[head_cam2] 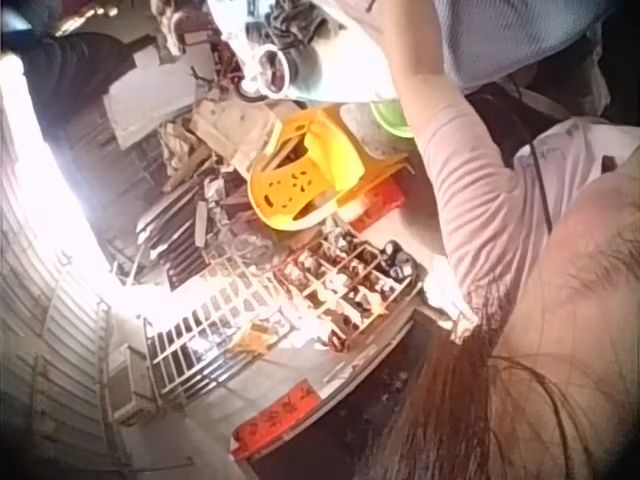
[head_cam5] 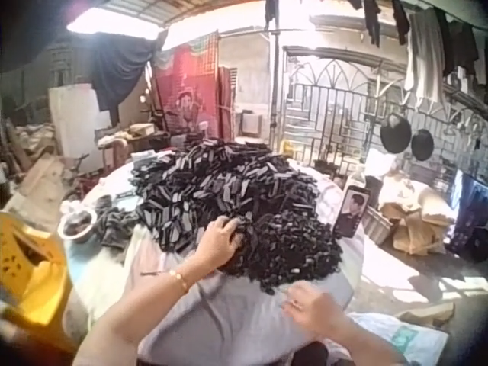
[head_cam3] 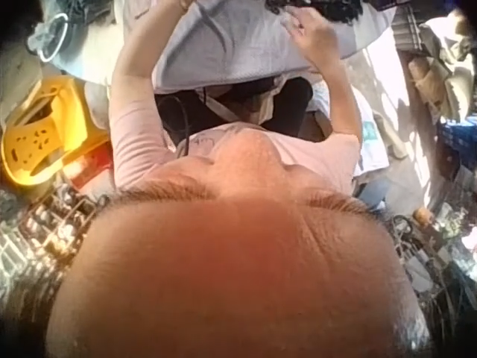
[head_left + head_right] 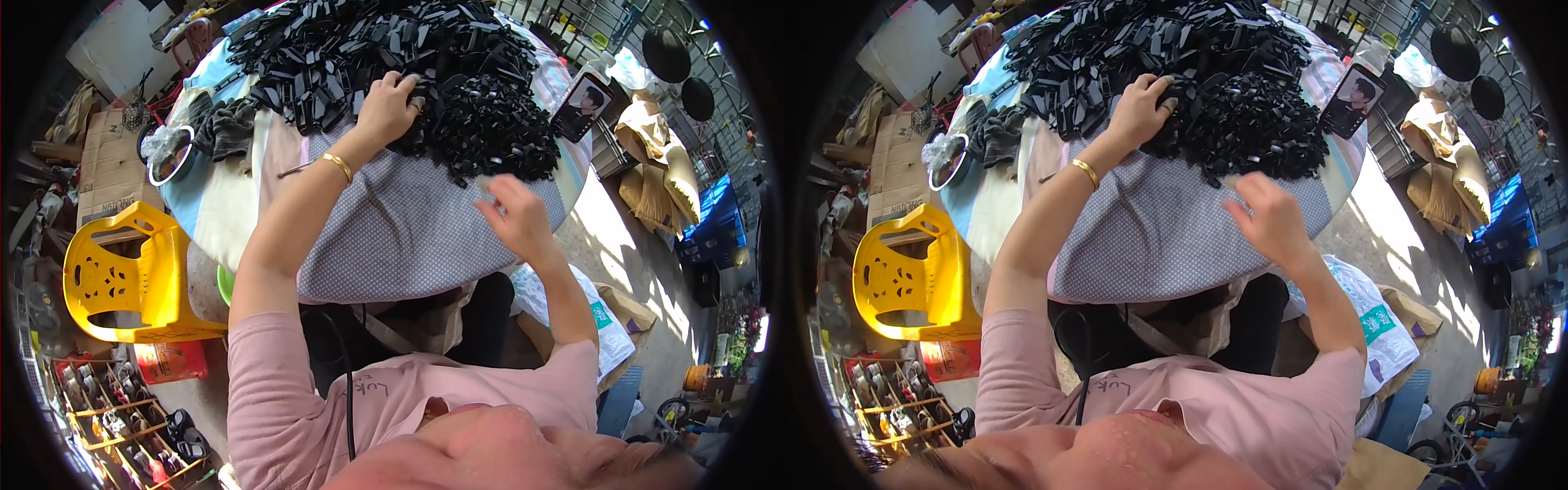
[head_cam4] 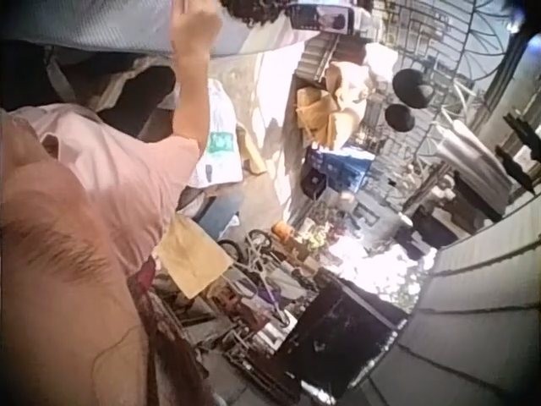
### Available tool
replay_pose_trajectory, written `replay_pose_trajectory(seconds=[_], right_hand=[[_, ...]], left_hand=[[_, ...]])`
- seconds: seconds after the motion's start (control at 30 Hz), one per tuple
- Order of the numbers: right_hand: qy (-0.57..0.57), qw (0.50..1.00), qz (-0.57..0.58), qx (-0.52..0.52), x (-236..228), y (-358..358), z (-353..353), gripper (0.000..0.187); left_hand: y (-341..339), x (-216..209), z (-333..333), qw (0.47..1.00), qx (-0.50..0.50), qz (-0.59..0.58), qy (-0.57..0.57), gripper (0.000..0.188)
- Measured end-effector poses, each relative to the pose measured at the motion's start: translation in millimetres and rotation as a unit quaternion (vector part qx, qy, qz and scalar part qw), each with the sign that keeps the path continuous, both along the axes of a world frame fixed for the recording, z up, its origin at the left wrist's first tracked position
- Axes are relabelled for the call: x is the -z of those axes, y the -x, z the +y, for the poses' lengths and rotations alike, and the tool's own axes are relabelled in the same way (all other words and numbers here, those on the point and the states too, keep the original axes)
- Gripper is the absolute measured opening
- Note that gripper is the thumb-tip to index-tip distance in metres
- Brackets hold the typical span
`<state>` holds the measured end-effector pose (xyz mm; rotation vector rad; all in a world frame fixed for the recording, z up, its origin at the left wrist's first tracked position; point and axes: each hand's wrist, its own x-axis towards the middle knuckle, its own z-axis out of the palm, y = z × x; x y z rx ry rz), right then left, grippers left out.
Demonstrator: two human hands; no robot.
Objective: Assembling small black plastic hardware components by hand and using a screwdriver to press parts together.
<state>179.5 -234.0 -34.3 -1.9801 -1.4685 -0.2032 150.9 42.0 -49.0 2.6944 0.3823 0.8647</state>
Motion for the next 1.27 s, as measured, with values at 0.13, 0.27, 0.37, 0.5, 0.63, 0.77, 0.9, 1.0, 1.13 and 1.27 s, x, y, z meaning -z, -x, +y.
replay_pose_trajectory(seconds=[0.13, 0.27, 0.37, 0.5, 0.63, 0.77, 0.9, 1.0, 1.13, 1.27], right_hand=[[0.017, 0.998, -0.054, 0.035, 14, -11, 41, 0.024], [0.069, 0.988, -0.134, 0.042, 22, -15, 59, 0.019], [0.060, 0.990, -0.129, 0.018, 16, -16, 69, 0.014], [-0.037, 0.999, 0.020, -0.027, 5, -38, 82, 0.012], [-0.053, 0.968, 0.239, -0.057, -5, -46, 102, 0.013], [-0.064, 0.967, 0.232, -0.087, 10, -40, 111, 0.014], [-0.067, 0.970, 0.213, -0.092, 11, -25, 107, 0.013], [-0.045, 0.968, 0.234, -0.074, 15, -30, 104, 0.012], [-0.009, 0.917, 0.382, -0.117, 10, -31, 101, 0.017], [-0.014, 0.945, 0.305, -0.121, 20, -36, 101, 0.038]], left_hand=[[19, 3, -15, 0.985, 0.012, -0.093, -0.147, 0.037], [43, -10, -28, 0.976, 0.043, -0.091, -0.193, 0.036], [58, -9, -32, 0.986, 0.069, -0.061, -0.140, 0.036], [75, -16, -52, 0.967, 0.112, -0.175, -0.145, 0.038], [91, -14, -58, 0.929, 0.127, -0.070, 0.339, 0.032], [103, -11, -50, 0.638, 0.172, 0.003, 0.751, 0.038], [106, -2, -51, 0.564, 0.229, -0.006, 0.794, 0.043], [108, -16, -63, 0.613, 0.218, -0.026, 0.759, 0.044], [107, 1, -53, 0.673, 0.231, -0.003, 0.703, 0.038], [106, 5, -54, 0.667, 0.201, -0.004, 0.717, 0.038]])
